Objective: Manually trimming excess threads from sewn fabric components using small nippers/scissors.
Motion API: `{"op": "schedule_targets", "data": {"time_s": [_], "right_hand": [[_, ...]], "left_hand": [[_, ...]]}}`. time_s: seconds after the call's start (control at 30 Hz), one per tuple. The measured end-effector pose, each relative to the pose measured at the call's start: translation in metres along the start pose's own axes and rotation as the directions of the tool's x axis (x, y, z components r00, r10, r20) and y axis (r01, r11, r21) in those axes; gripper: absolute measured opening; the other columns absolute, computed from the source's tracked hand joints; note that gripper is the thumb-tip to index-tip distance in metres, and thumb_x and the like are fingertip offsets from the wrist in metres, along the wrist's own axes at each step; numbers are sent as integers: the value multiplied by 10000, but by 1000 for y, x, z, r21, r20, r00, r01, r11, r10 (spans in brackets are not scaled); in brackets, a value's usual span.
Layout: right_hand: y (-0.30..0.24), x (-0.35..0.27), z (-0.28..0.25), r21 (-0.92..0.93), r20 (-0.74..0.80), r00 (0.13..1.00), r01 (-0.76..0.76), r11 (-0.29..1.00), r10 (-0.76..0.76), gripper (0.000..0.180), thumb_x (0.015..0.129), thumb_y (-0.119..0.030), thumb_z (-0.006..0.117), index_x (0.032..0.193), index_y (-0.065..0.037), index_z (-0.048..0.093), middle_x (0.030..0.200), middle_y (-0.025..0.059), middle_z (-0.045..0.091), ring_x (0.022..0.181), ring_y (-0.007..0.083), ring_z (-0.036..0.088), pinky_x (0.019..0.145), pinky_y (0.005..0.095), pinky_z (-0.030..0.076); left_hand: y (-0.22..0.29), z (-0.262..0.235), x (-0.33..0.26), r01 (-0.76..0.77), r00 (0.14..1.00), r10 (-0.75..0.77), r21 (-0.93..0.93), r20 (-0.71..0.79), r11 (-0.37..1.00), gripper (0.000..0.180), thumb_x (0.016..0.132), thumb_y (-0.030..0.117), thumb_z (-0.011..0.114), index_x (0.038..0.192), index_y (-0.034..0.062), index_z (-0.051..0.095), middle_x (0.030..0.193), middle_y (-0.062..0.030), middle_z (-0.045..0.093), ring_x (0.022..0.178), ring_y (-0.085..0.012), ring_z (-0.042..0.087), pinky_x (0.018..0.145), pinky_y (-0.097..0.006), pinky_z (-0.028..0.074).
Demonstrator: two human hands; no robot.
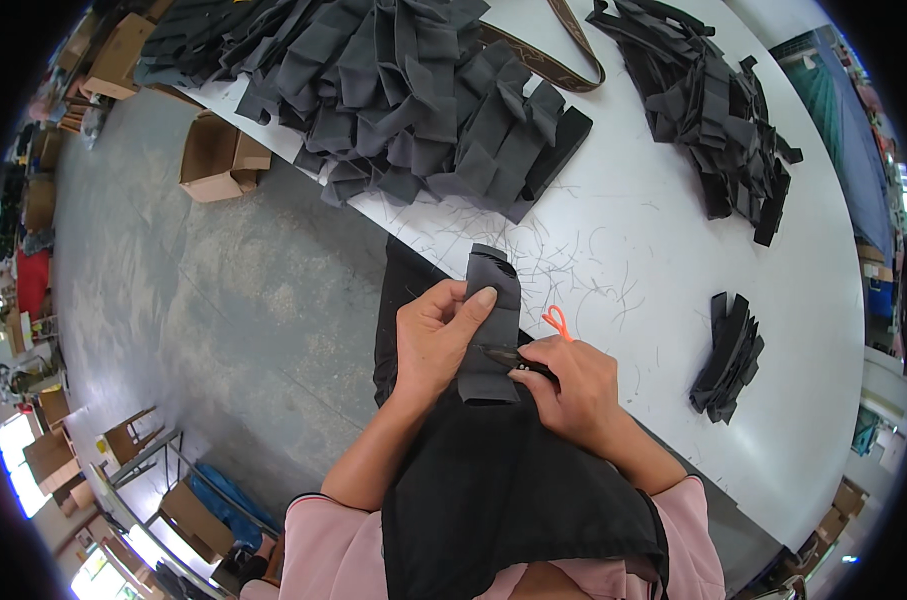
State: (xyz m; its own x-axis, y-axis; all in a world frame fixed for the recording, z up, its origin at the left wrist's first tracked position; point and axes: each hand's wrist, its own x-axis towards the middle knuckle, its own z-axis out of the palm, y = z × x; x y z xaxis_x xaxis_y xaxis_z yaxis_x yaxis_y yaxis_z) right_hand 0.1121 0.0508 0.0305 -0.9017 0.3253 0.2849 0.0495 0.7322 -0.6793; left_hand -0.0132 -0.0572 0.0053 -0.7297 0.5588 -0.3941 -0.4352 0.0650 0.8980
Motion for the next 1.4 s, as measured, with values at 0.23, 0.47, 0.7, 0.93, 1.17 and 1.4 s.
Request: {"op": "schedule_targets", "data": {"time_s": [0.23,0.47,0.7,0.93,1.17,1.4], "right_hand": [[-1,-1,1,12,9,1000,-30,999,30,221,688,-94,726,851,-47,584,769,54,633,578,207,584,505,293,452],[0,-6,5,-40,-11,999,30,999,-31,205,715,-66,716,870,-42,583,759,40,629,567,157,574,511,261,448],[-3,-3,-6,529,96,842,-494,690,530,194,768,-11,683,925,-21,571,774,27,579,609,49,506,550,221,427],[9,11,2,267,182,935,-345,900,304,173,748,-34,674,882,-28,565,762,82,532,593,213,529,535,296,436],[22,-5,8,519,260,843,-533,668,471,128,780,-61,652,815,-24,534,725,30,500,601,120,473,561,246,382],[8,-5,1,594,127,816,-518,616,564,104,799,-43,648,827,-28,549,691,-27,441,623,42,375,567,195,329]], "left_hand": [[-1,2,0,25,1000,-24,16,-6,1000,197,852,176,664,889,-17,645,700,25,613,622,1,490,551,-160,386],[-2,2,1,42,999,-42,30,-19,999,196,852,170,662,887,-22,643,696,21,616,615,-2,496,544,-163,392],[-6,-1,2,27,999,-24,65,-37,998,191,848,170,665,876,-18,649,672,31,600,601,-1,475,535,-165,384],[-8,3,1,-141,989,145,273,7,952,212,834,179,679,874,-26,645,623,30,569,583,-8,456,526,-182,379],[-12,7,1,-40,999,44,111,-28,993,212,835,186,682,857,-21,644,608,54,543,567,3,417,509,-176,348],[-7,6,8,-58,997,62,117,-37,991,226,840,197,678,856,-26,645,614,61,533,573,7,411,509,-163,334]]}}
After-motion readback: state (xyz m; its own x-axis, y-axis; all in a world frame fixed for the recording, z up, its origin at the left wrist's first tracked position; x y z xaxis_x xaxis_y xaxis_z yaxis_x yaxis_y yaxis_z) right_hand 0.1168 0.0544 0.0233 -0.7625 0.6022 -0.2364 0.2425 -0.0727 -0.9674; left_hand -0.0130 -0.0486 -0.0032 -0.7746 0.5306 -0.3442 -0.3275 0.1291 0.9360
